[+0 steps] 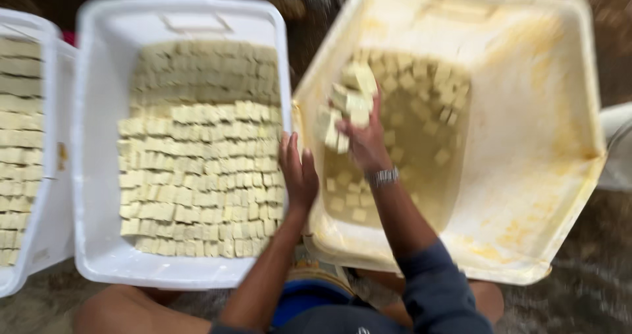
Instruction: The person transfers small tofu cubes from a water-filled tub into a white tray, arranging them in neat rows by hand. The person repeatedly scoops cubes and places them into the tray, maintaining an orderly layout.
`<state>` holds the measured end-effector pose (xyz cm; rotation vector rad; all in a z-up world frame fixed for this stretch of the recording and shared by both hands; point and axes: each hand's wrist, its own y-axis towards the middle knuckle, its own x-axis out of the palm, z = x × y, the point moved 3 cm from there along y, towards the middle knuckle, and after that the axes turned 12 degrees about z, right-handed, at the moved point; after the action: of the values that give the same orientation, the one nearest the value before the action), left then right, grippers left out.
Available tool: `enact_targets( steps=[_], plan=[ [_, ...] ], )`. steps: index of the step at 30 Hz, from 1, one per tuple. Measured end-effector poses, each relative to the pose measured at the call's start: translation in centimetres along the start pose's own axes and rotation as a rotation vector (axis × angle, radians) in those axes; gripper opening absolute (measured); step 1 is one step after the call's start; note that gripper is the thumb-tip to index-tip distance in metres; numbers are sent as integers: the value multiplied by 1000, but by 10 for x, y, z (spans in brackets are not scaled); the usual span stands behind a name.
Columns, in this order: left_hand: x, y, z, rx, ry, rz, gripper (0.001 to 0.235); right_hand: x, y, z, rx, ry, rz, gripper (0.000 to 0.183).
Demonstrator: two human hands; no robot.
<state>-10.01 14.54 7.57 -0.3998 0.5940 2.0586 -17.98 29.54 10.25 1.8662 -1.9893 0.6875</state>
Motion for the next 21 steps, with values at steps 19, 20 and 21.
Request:
enact_targets(
  steps=[19, 20, 21],
  plan=[
    [-166, -81, -51, -1144, -1426, 150, 36, 117, -211, 55, -547, -886, -133, 46],
    [-167, -84, -55, -1135, -1447, 162, 35, 121, -217, 54, -666, -925, -208, 51],
    [-169, -80, -58, -1115, -1471, 171, 35, 129, -218, 56, -794, -959, -284, 56]
  ],
)
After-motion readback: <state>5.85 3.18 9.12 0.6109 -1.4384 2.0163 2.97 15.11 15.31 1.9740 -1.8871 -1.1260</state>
